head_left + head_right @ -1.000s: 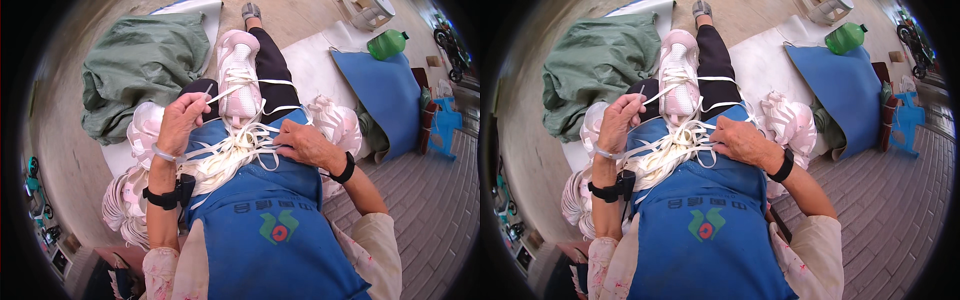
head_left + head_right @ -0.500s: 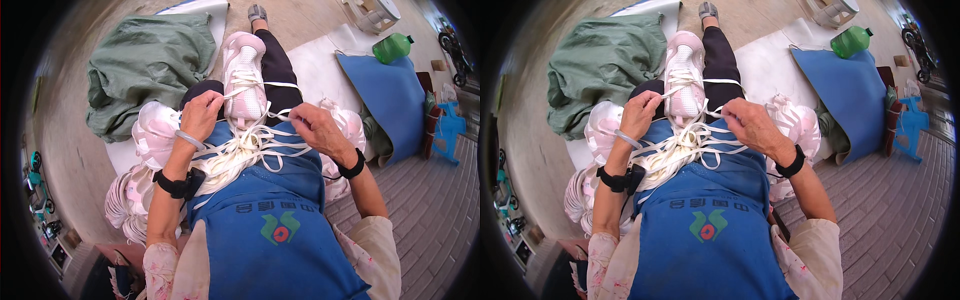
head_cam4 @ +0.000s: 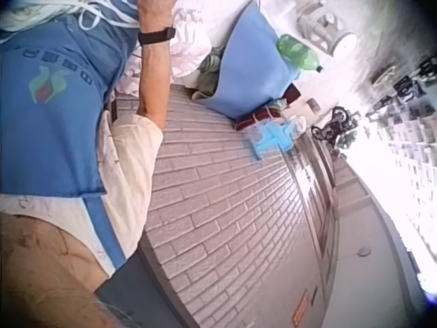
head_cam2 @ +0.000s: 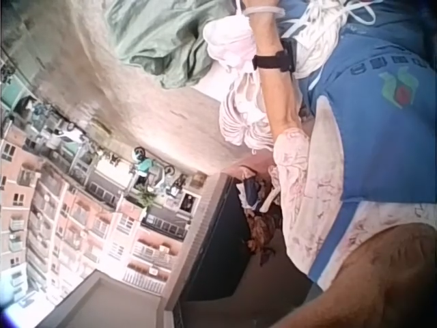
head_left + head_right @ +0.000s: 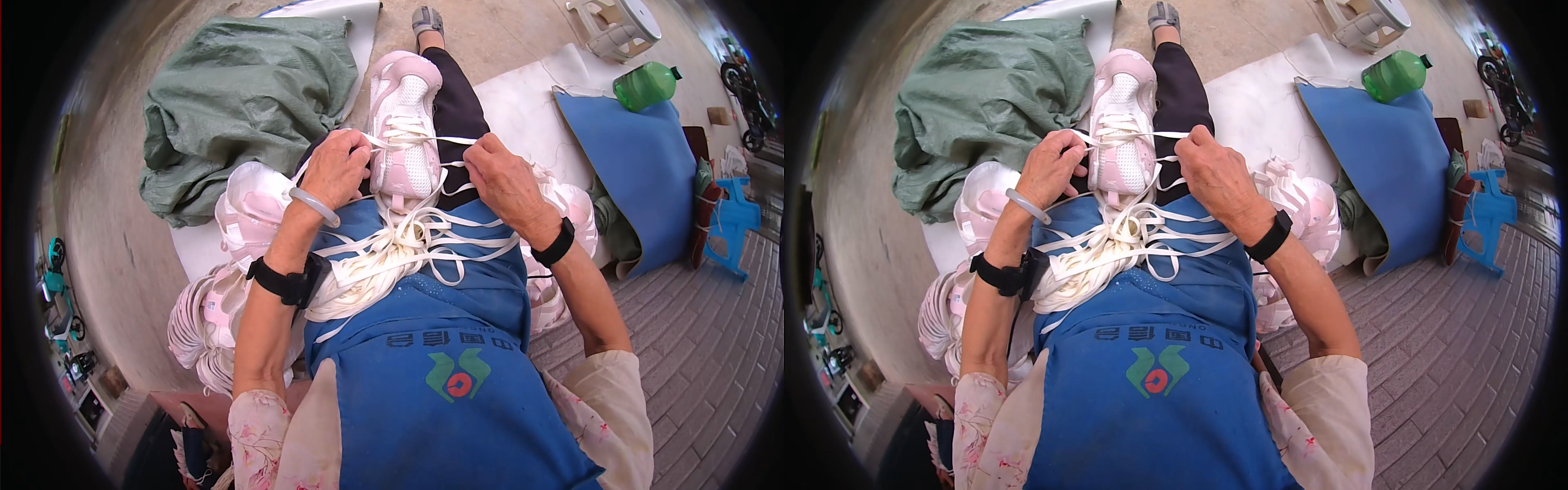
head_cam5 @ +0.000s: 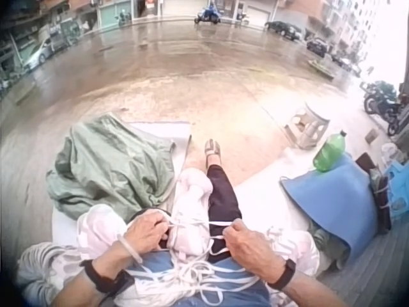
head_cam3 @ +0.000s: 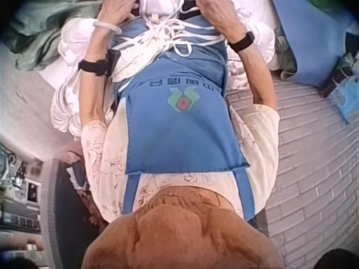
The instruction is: The recorder is manually lacing and tying strings onto white and pink sneakers.
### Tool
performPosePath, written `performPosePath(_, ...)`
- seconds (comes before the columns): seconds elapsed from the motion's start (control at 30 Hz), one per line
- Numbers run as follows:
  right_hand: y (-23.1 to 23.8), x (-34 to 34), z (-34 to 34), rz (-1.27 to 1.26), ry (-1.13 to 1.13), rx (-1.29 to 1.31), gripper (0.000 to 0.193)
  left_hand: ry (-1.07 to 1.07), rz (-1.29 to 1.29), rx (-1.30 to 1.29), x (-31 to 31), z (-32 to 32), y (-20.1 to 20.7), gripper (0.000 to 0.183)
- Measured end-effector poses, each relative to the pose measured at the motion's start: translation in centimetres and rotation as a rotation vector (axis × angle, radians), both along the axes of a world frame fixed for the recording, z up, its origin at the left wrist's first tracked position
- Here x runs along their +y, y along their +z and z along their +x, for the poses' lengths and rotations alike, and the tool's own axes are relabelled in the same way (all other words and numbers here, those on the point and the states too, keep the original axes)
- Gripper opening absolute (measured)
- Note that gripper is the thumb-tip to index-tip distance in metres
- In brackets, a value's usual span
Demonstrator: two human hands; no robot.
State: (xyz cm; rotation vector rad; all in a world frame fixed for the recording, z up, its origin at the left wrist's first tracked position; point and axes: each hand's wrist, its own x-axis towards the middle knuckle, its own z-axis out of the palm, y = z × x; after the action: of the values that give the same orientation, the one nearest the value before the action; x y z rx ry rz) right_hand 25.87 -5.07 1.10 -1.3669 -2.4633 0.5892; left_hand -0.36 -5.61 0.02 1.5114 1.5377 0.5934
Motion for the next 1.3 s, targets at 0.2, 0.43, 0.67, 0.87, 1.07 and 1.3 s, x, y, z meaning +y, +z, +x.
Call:
performPosePath(0.2, -0.4, 1.0, -1.0, -0.060, -0.024, 0.228, 0.010, 0.183, -0.308, -0.290, 0.5, -0.3, -0.2, 0.021)
performPosePath(0.43, -0.6, 1.4, -1.2, -0.134, -0.012, 0.117, 0.010, 0.186, -0.313, -0.288, 0.4, -0.6, -1.2, 0.021)
performPosePath(0.67, -0.6, 2.0, -1.7, -0.324, -0.159, 0.302, 0.015, 0.263, -0.324, -0.361, 0.3, -0.2, -1.4, 0.022)
performPosePath(0.87, -1.1, 2.1, -1.9, -0.289, -0.177, 0.356, 0.015, 0.220, -0.204, -0.202, 0.3, 0.3, -1.4, 0.020)
performPosePath(1.07, -1.4, 2.1, -2.3, -0.209, -0.126, 0.347, 0.014, 0.420, -0.186, -0.413, -0.1, 0.6, -1.7, 0.017)
performPosePath(1.3, -0.9, 3.0, -2.5, -0.274, -0.095, 0.326, 0.016, 0.161, 0.322, 0.244, -0.7, 1.2, -1.0, 0.018)
